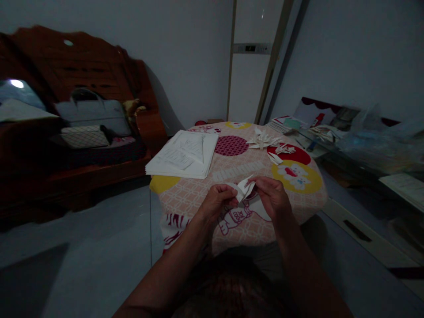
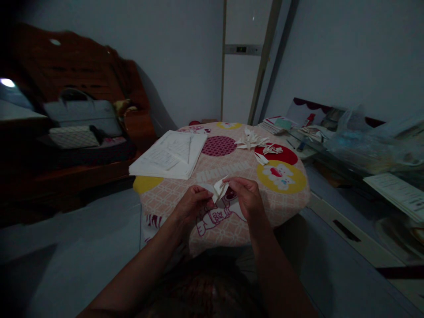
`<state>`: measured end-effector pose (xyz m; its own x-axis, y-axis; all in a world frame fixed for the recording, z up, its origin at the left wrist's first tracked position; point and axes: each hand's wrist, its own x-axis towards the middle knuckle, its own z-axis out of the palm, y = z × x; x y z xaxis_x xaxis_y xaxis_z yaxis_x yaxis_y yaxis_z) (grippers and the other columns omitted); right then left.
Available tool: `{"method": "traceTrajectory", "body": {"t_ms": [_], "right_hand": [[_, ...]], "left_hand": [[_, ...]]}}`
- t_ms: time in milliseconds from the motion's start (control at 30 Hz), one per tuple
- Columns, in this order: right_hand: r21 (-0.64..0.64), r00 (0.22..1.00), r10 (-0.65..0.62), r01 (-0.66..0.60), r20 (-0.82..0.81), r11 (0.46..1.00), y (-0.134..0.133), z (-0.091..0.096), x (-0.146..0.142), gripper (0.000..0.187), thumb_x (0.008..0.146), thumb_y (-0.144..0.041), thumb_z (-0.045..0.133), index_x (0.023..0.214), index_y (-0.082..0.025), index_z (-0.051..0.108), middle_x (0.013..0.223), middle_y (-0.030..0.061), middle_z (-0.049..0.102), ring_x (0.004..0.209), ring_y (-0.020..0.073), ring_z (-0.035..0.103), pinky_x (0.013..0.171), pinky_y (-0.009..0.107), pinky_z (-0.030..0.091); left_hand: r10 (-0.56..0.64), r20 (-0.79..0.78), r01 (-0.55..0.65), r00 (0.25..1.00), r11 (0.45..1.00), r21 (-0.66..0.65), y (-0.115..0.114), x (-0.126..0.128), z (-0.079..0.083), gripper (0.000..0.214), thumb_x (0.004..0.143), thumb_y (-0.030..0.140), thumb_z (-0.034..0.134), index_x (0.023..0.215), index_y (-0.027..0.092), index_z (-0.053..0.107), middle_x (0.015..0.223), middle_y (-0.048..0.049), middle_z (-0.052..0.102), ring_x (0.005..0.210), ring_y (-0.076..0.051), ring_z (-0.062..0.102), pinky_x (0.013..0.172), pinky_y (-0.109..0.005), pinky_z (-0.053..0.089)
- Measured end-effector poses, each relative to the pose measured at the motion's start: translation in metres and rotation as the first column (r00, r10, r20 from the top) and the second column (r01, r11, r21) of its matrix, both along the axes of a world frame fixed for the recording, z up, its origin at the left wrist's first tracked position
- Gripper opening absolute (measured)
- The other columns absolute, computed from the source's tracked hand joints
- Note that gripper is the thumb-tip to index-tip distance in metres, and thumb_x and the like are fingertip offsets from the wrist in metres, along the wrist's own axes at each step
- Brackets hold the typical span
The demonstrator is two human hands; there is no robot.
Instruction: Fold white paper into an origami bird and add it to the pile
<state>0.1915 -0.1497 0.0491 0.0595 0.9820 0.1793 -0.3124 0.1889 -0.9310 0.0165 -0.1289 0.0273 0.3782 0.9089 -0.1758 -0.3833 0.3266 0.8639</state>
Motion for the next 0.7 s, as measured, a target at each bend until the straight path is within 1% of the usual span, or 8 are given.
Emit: {"method": "traceTrajectory", "body": {"t_ms": [100,233,333,467,600,700], "right_hand": [[-0.021,0.999,0.04,-0.04,-0.015,0.999,0.0005,-0.0019,0.0018,0.016,0.071,-0.031,0.076,0.083,-0.021,0.079,0.077,0.0043,0.075,0.068,0.0182,0.065,0.065,0.032,0.052],[-0.056,0.998,0.058,-0.06,-0.032,0.997,0.0008,-0.0032,0.0048,0.018,0.067,-0.029,0.078,0.083,-0.021,0.08,0.078,0.0046,0.076,0.069,0.0191,0.067,0.069,0.034,0.053],[-0.042,0.996,0.084,-0.085,-0.025,0.996,0.0007,-0.0039,0.0068,0.019,0.072,-0.033,0.076,0.085,-0.02,0.08,0.079,0.0056,0.076,0.071,0.0197,0.067,0.07,0.035,0.053],[-0.01,0.996,0.087,-0.087,-0.024,0.996,0.0013,-0.0042,0.0075,0.027,0.083,-0.042,0.066,0.085,-0.019,0.079,0.078,0.0077,0.074,0.072,0.0207,0.067,0.068,0.036,0.053],[-0.015,0.998,0.056,-0.056,-0.004,0.998,0.002,-0.0035,0.0069,0.023,0.08,-0.04,0.069,0.082,-0.019,0.079,0.072,0.0059,0.072,0.067,0.0192,0.064,0.065,0.034,0.052],[-0.027,0.996,0.088,-0.088,-0.008,0.996,0.002,-0.0036,0.0076,0.02,0.077,-0.038,0.073,0.083,-0.02,0.079,0.072,0.0051,0.072,0.066,0.0187,0.064,0.064,0.033,0.052]], "left_hand": [[-0.01,-0.01,0.01,1.0,1.0,0.008,0.0002,-0.0004,0.0003,0.026,0.056,0.03,0.085,0.062,0.011,0.067,0.053,-0.003,0.064,0.045,-0.009,0.056,0.049,-0.02,0.044],[-0.016,-0.016,0.016,1.0,1.0,0.023,0.0014,-0.0008,0.0005,0.025,0.056,0.029,0.084,0.061,0.012,0.068,0.053,-0.0031,0.064,0.045,-0.009,0.056,0.05,-0.02,0.044],[-0.017,-0.026,0.017,1.0,1.0,0.025,0.0017,-0.0012,0.0009,0.025,0.056,0.029,0.084,0.06,0.012,0.067,0.053,-0.0035,0.064,0.046,-0.009,0.056,0.05,-0.02,0.044],[-0.011,-0.035,0.011,0.999,1.0,0.022,0.0019,-0.0016,0.0002,0.026,0.055,0.029,0.085,0.061,0.011,0.067,0.053,-0.0034,0.064,0.045,-0.009,0.056,0.049,-0.02,0.043],[-0.011,-0.026,0.011,1.0,1.0,0.028,0.0025,-0.0015,-0.0018,0.026,0.056,0.029,0.085,0.061,0.012,0.067,0.053,-0.0033,0.064,0.046,-0.01,0.057,0.05,-0.02,0.044],[-0.009,-0.022,0.009,1.0,1.0,0.022,0.0028,-0.0012,-0.0025,0.024,0.057,0.029,0.084,0.061,0.012,0.067,0.053,-0.0032,0.064,0.045,-0.009,0.056,0.05,-0.02,0.044]]}}
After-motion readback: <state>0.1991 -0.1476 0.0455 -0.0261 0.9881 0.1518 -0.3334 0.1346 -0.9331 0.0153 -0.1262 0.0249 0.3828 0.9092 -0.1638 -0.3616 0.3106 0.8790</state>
